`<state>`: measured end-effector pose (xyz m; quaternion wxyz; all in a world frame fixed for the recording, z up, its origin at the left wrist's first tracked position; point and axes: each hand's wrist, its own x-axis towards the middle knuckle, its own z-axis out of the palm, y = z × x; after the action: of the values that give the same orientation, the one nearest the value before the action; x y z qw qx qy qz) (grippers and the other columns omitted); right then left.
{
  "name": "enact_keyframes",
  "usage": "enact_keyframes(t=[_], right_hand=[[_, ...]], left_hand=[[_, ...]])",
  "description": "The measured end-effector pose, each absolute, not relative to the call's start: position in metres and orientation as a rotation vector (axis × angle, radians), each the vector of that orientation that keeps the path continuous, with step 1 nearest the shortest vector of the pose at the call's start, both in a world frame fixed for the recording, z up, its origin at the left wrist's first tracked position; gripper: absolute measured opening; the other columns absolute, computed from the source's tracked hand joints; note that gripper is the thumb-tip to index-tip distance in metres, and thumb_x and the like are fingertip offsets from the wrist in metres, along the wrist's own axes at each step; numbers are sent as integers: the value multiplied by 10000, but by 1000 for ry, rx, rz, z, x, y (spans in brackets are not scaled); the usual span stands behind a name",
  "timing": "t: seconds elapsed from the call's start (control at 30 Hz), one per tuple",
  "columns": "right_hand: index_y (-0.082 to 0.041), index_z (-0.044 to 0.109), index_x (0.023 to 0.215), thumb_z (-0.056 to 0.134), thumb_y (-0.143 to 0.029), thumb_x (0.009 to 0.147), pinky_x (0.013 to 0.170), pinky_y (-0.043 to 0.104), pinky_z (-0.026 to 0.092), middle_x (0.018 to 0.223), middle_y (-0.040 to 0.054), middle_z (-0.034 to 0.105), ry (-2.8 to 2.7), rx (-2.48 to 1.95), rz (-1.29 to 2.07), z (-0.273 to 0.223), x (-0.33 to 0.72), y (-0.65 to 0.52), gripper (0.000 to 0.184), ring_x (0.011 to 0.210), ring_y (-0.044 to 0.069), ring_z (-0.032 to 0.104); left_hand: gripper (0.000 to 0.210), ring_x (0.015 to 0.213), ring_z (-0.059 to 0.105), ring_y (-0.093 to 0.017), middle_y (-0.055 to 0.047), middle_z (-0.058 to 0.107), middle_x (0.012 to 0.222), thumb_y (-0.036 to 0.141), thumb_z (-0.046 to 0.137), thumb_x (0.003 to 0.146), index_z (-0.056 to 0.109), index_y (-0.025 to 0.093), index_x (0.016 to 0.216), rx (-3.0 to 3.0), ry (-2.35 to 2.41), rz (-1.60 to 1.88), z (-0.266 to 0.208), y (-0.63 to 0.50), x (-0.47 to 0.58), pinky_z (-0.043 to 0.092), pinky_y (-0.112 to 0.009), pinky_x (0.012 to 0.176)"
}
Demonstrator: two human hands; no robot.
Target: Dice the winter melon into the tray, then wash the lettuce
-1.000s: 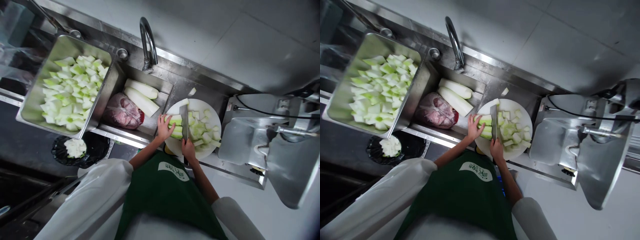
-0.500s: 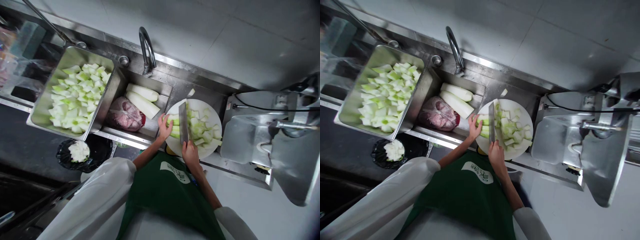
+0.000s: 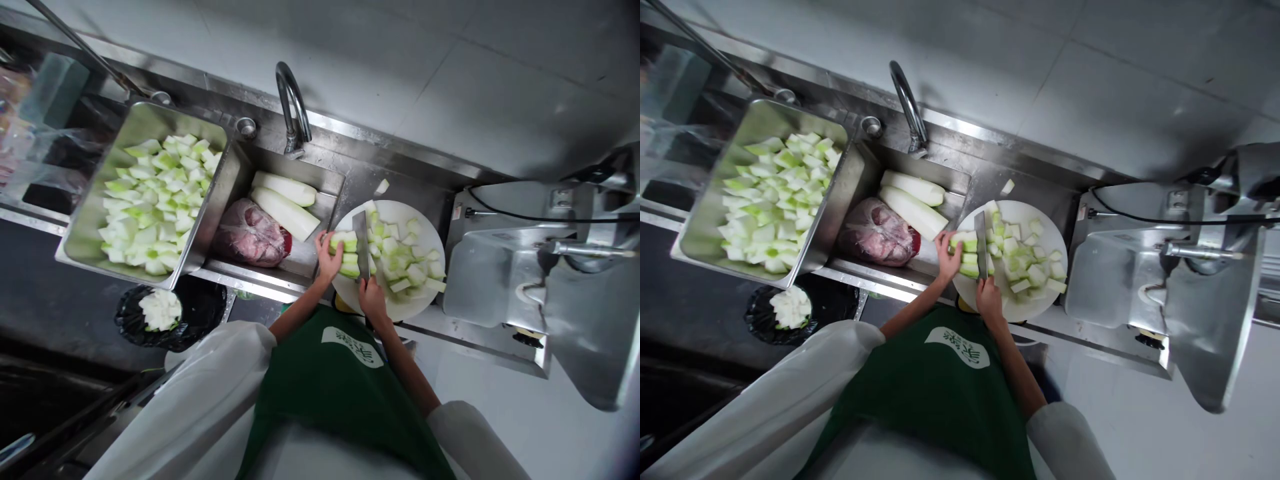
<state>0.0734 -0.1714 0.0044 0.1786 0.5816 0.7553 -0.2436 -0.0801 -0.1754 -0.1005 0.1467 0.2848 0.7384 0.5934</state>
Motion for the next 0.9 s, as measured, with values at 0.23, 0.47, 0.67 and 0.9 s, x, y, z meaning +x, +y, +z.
enact_keyframes(t=[0.23,0.47,0.67,0.9], right_hand=[[-103,646,1125,394,-303,1100,745,306,416,946,148,735,2161,1590,-632,3,97,-160,322,901,262,702],[-113,649,1128,386,-303,1102,756,289,417,965,149,743,2172,1583,-596,7,99,-161,325,913,249,708],[-103,629,1187,381,-319,1108,799,292,429,1008,153,748,2138,1613,-611,9,115,-160,338,952,246,710],[-92,626,1188,379,-313,1106,800,299,425,1022,161,751,2070,1722,-600,8,125,-164,342,970,252,706]], left_hand=[[379,1184,629,-239,-133,683,1199,513,532,1031,693,184,1126,776,2060,1735,-102,-165,-77,496,-433,1109],[392,1221,612,-258,-133,688,1270,492,593,1000,695,185,1220,1094,2050,1476,-91,-169,-92,466,-464,1129],[545,1298,593,-300,-98,681,1380,377,785,874,661,236,1386,1600,1727,842,-76,-154,-161,404,-498,1183],[680,1269,640,-307,-122,634,1450,274,792,851,574,210,1491,1881,1551,425,-65,-120,-178,469,-430,1136]])
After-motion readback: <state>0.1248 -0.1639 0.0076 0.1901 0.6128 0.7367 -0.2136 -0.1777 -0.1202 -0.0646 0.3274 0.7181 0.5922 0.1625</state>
